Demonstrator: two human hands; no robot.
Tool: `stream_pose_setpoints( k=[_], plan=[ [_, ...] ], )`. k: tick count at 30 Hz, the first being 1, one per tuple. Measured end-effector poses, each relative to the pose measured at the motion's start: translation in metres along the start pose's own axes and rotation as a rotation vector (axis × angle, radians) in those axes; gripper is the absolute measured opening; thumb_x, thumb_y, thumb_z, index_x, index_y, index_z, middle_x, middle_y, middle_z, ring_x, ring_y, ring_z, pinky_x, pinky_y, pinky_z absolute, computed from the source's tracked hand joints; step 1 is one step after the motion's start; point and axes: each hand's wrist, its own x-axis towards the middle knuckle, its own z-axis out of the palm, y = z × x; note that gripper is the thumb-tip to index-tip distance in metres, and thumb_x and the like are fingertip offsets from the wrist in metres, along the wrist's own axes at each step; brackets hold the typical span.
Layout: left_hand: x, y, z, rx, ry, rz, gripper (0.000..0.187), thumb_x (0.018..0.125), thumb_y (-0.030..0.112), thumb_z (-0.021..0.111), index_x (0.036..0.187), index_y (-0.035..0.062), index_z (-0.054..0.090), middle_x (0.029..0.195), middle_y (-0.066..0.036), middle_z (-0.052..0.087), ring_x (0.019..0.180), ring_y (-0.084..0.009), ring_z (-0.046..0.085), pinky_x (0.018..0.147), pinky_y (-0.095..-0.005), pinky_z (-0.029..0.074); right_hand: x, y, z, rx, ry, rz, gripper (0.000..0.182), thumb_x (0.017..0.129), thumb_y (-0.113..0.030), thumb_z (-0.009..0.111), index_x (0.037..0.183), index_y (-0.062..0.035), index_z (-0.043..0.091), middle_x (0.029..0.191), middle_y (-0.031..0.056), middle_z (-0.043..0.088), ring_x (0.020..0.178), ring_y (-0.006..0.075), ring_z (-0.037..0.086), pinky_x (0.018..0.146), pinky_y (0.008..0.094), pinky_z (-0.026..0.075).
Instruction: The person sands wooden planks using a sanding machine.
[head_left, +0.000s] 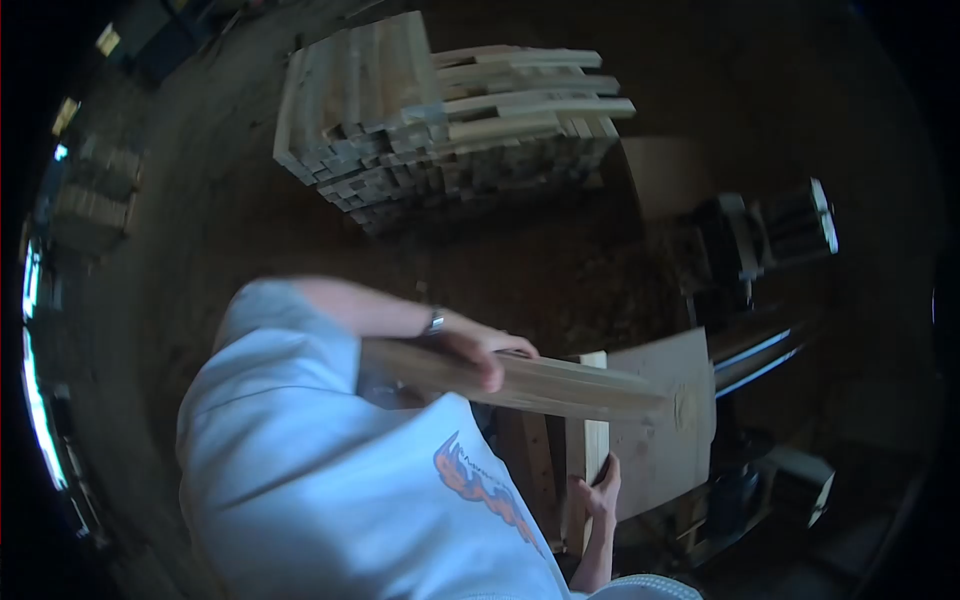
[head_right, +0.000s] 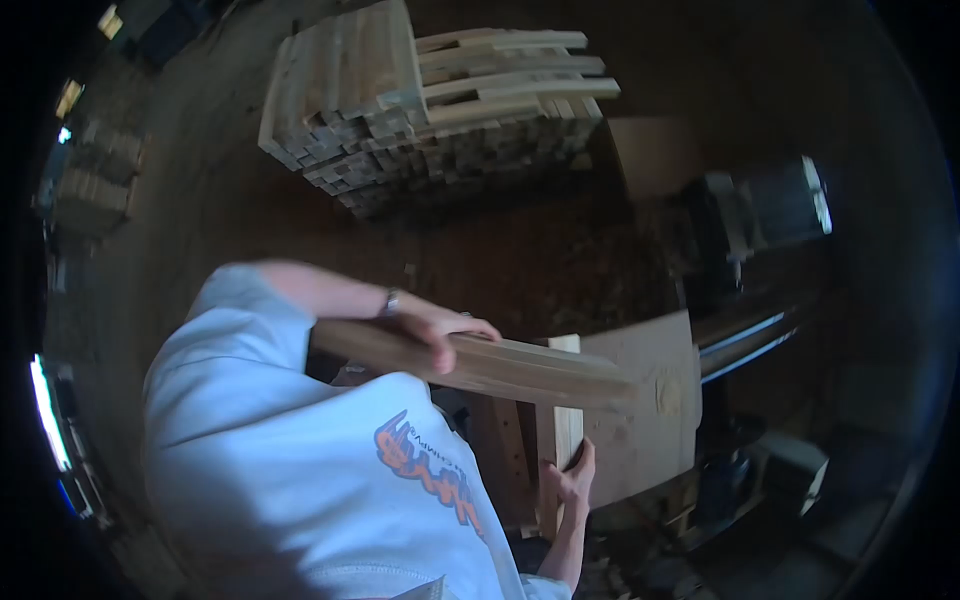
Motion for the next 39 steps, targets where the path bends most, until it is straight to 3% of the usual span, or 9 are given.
stream_pose_setpoints(
  k=[5, 9, 13, 18, 21, 25, 31, 36, 39],
  plan=[
    [-0.155, -0.039, -0.008, 0.039, 0.419, 0.186, 0.123, 0.050, 0.057, 0.081, 0.145, 0.0066, 0.022, 0.139, -0.022, 0.034, 0.131, -0.0338, 0.033, 0.109, -0.0439, 0.026, 0.034, -0.110, 0.029, 0.320, -0.038, 0.054, 0.075, 0.064, -0.030, 0.072, 0.127, 0.0001, 0.045, 0.109, 0.0087, 0.056, 0.100, 0.0192, 0.053, 0.087, 0.0322, 0.043],
    [-0.214, -0.058, -0.021, -0.185, 0.715, 0.356, 0.115, 0.052, 0.039, 0.077, 0.146, 0.0084, 0.019, 0.139, -0.022, 0.034, 0.131, -0.0303, 0.033, 0.109, -0.0401, 0.025, 0.113, -0.158, 0.064, 0.515, -0.012, 0.104, 0.065, 0.072, -0.033, 0.063, 0.127, -0.0035, 0.046, 0.105, 0.0082, 0.056, 0.094, 0.0195, 0.055, 0.080, 0.0339, 0.047],
    [-0.255, -0.045, -0.061, -0.192, 1.010, 0.606, 0.114, 0.051, 0.039, 0.075, 0.146, 0.0068, 0.021, 0.137, -0.019, 0.035, 0.129, -0.0278, 0.035, 0.108, -0.0372, 0.026, 0.226, -0.269, 0.142, 0.809, -0.155, -0.028, 0.035, 0.078, -0.036, 0.063, 0.096, -0.0057, 0.062, 0.084, 0.0062, 0.061, 0.074, 0.0234, 0.061, 0.068, 0.0364, 0.051],
    [-0.277, -0.012, -0.099, -0.446, 1.251, 0.682, 0.121, 0.047, 0.046, 0.075, 0.146, 0.0026, 0.021, 0.139, -0.016, 0.035, 0.130, -0.0262, 0.034, 0.108, -0.0358, 0.024, 0.329, -0.378, 0.202, 0.812, -0.172, -0.093, 0.040, 0.081, -0.038, 0.060, 0.104, -0.0057, 0.060, 0.090, 0.0070, 0.063, 0.080, 0.0206, 0.060, 0.072, 0.0366, 0.048],
    [-0.292, 0.002, -0.125, -0.419, 1.480, 0.650, 0.122, 0.048, 0.046, 0.075, 0.146, -0.0005, 0.020, 0.140, -0.016, 0.034, 0.130, -0.0254, 0.033, 0.108, -0.0348, 0.025, 0.385, -0.432, 0.228, 0.734, -0.509, 0.001, 0.047, 0.079, -0.042, 0.060, 0.108, -0.0054, 0.058, 0.092, 0.0060, 0.060, 0.085, 0.0183, 0.057, 0.075, 0.0343, 0.047],
    [-0.331, -0.035, -0.160, -0.517, 1.642, 0.613, 0.118, 0.051, 0.043, 0.072, 0.147, -0.0014, 0.018, 0.141, -0.016, 0.035, 0.130, -0.0251, 0.035, 0.108, -0.0325, 0.025, 0.476, -0.441, 0.261, 0.703, -0.631, -0.083, 0.053, 0.079, -0.040, 0.058, 0.118, -0.0043, 0.052, 0.095, 0.0069, 0.059, 0.085, 0.0178, 0.057, 0.073, 0.0335, 0.048],
    [-0.409, -0.042, -0.250, -0.239, 2.104, 0.212, 0.097, 0.057, 0.031, 0.073, 0.140, 0.0028, 0.032, 0.129, -0.020, 0.048, 0.105, -0.0263, 0.058, 0.093, -0.0340, 0.045, 0.514, -0.493, 0.293, 0.613, -0.719, -0.022, 0.063, 0.075, -0.031, 0.056, 0.131, -0.0059, 0.041, 0.104, 0.0083, 0.054, 0.089, 0.0191, 0.056, 0.074, 0.0328, 0.049],
    [-0.427, -0.081, -0.359, -0.014, 2.165, -0.789, 0.112, 0.054, 0.052, 0.081, 0.143, 0.0133, 0.025, 0.140, -0.031, 0.032, 0.130, -0.0435, 0.031, 0.104, -0.0614, 0.024, 0.504, -0.552, 0.343, 0.504, -0.683, -0.120, 0.060, 0.075, -0.028, 0.058, 0.127, -0.0015, 0.042, 0.109, 0.0120, 0.053, 0.097, 0.0207, 0.053, 0.084, 0.0350, 0.045],
    [-0.404, -0.082, -0.392, 0.137, 2.096, -1.019, 0.120, 0.053, 0.067, 0.078, 0.145, 0.0171, 0.019, 0.143, -0.032, 0.023, 0.132, -0.0466, 0.024, 0.102, -0.0654, 0.022, 0.497, -0.582, 0.389, 0.287, -0.381, -0.244, 0.068, 0.074, -0.031, 0.068, 0.124, 0.0067, 0.042, 0.111, 0.0181, 0.053, 0.106, 0.0268, 0.050, 0.094, 0.0379, 0.040]
  ],
)
